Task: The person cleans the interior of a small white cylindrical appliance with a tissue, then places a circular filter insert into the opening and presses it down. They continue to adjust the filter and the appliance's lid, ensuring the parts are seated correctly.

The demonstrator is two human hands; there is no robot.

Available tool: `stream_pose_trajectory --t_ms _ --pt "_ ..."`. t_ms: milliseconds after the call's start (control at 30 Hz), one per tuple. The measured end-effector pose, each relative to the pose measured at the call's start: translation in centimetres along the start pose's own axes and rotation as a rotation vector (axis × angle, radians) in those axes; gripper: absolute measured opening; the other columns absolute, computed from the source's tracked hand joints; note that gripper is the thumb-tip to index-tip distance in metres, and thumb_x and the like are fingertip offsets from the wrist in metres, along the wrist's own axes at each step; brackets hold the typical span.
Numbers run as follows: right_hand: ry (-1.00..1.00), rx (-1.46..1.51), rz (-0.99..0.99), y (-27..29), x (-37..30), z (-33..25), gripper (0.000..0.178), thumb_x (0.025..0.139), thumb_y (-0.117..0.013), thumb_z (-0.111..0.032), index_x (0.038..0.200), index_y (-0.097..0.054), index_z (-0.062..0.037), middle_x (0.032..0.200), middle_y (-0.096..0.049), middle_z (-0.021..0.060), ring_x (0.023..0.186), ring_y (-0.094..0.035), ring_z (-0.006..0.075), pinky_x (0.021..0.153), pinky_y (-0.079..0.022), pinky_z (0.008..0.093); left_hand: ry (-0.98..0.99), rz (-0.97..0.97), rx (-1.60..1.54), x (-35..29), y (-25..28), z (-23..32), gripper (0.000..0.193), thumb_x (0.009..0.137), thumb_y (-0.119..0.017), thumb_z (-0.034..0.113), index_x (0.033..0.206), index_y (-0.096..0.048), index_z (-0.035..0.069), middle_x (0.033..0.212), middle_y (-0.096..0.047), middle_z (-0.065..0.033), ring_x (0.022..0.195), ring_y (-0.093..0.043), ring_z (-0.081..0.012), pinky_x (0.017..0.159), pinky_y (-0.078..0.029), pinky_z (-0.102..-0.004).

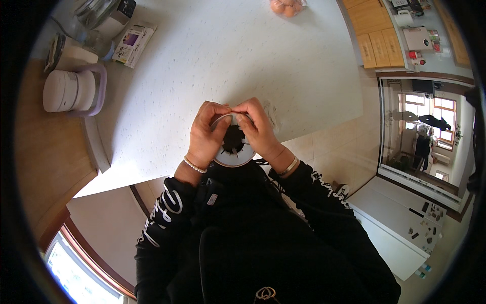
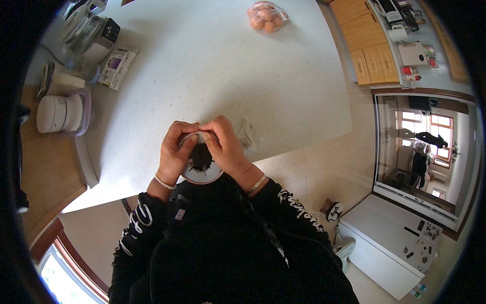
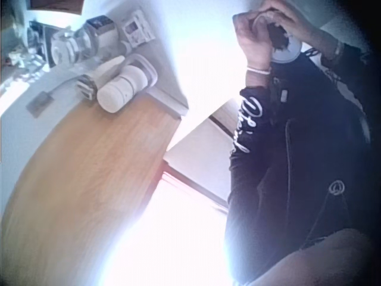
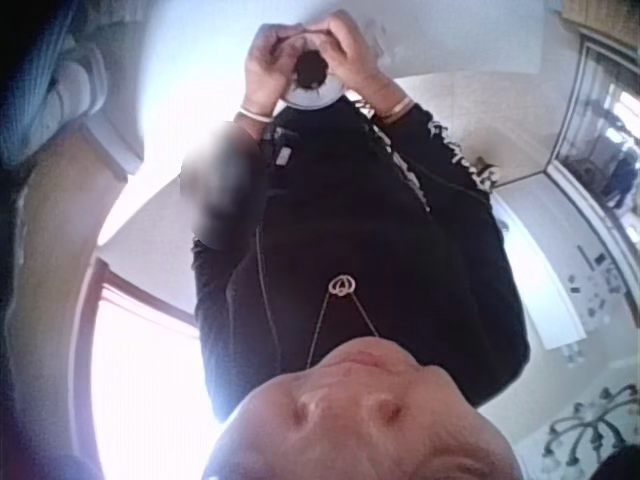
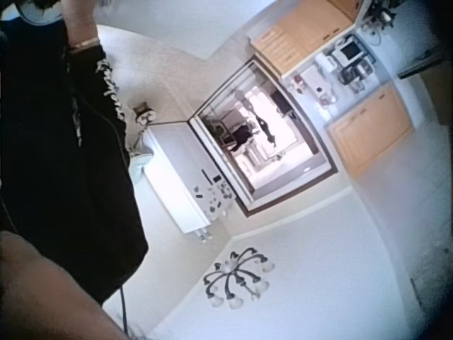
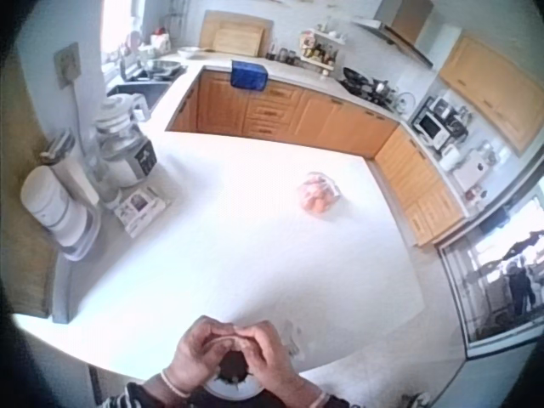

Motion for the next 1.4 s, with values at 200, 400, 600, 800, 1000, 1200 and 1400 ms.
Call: stream_pose_trajectory --t_ms 200,400,600,800,1000,1200,1400 --pt "0.036 0.035 0.056 0.2 0.0 -1.0 0.016 0.088 -0.06 -0.001 0.103 -0.058 -0.0037 0.096 -0.057 0.0119 0.089 -0.056 0.0286 0.078 -0.047 0.0361 -0.246 0.137 0.517 -1.0 0.6 2.6 0.039 0.072 -0.077 -0.001 0.107 -0.062 0.007 0.107 -0.06 -0.0112 0.096 -0.063 -0.0307 0.082 -0.053 -0.0358" --pt "0.109 -0.168 0.162 0.7 -0.4 -2.6 0.032 0.08 -0.074 -0.007 0.107 -0.059 -0.0066 0.102 -0.061 0.0114 0.096 -0.057 0.0318 0.082 -0.049 0.0414 -0.334 0.103 0.831 -2.7 0.9 4.5 0.057 0.06 -0.081 0.001 0.113 -0.061 0.008 0.109 -0.057 -0.0132 0.098 -0.059 -0.0344 0.084 -0.05 -0.0417" --pt "0.183 -0.385 0.182 1.2 -1.5 -3.8 0.038 0.07 -0.078 -0.003 0.104 -0.061 -0.0093 0.103 -0.06 0.008 0.098 -0.056 0.0307 0.083 -0.048 0.0413 -0.37 0.119 0.932 -2.9 0.3 4.7 0.05 0.063 -0.075 -0.002 0.11 -0.061 0.009 0.109 -0.057 -0.0123 0.099 -0.057 -0.0331 0.086 -0.047 -0.0421" --pt "0.271 -0.505 0.217 1.1 -1.4 -4.1 0.032 0.07 -0.074 0.0 0.096 -0.061 -0.0128 0.1 -0.06 0.0054 0.094 -0.056 0.0286 0.083 -0.044 0.0422 -0.505 0.117 0.943 -2.6 -0.4 5.2 0.047 0.064 -0.07 -0.005 0.108 -0.061 0.009 0.105 -0.058 -0.0107 0.097 -0.056 -0.0319 0.085 -0.046 -0.0417" --pt "0.36 -0.393 0.16 1.3 -2.0 -4.7 0.028 0.07 -0.068 0.002 0.09 -0.061 -0.0154 0.09 -0.061 0.0006 0.088 -0.058 0.0257 0.079 -0.042 0.0398 -0.461 0.162 0.874 -3.0 0.1 5.8 0.043 0.064 -0.072 -0.002 0.104 -0.062 0.011 0.101 -0.057 -0.0071 0.092 -0.056 -0.0289 0.081 -0.045 -0.0405" --pt "0.465 -0.281 0.121 1.0 -3.8 -6.0 0.034 0.068 -0.068 0.005 0.093 -0.062 -0.0159 0.09 -0.059 0.0005 0.084 -0.057 0.0246 0.076 -0.043 0.0391 -0.428 0.138 0.76 -4.1 0.8 6.0 0.037 0.063 -0.069 -0.013 0.095 -0.065 0.006 0.099 -0.057 -0.0112 0.091 -0.059 -0.0282 0.074 -0.051 -0.036" --pt "0.501 -0.221 0.141 1.3 -5.3 -7.2 0.035 0.068 -0.071 0.007 0.093 -0.061 -0.0153 0.091 -0.059 0.0 0.081 -0.057 0.0238 0.074 -0.044 0.0376 -0.512 0.118 0.579 -5.2 1.3 6.6 0.036 0.061 -0.067 -0.012 0.09 -0.065 0.007 0.098 -0.059 -0.0083 0.088 -0.058 -0.0275 0.071 -0.05 -0.0364"
Point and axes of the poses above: each hand's wrist, its own x-axis towards the middle knuckle, its own y-axis out of the back of the hand, z = x × y, the point moved 3 cm from there along x, towards the middle knuckle
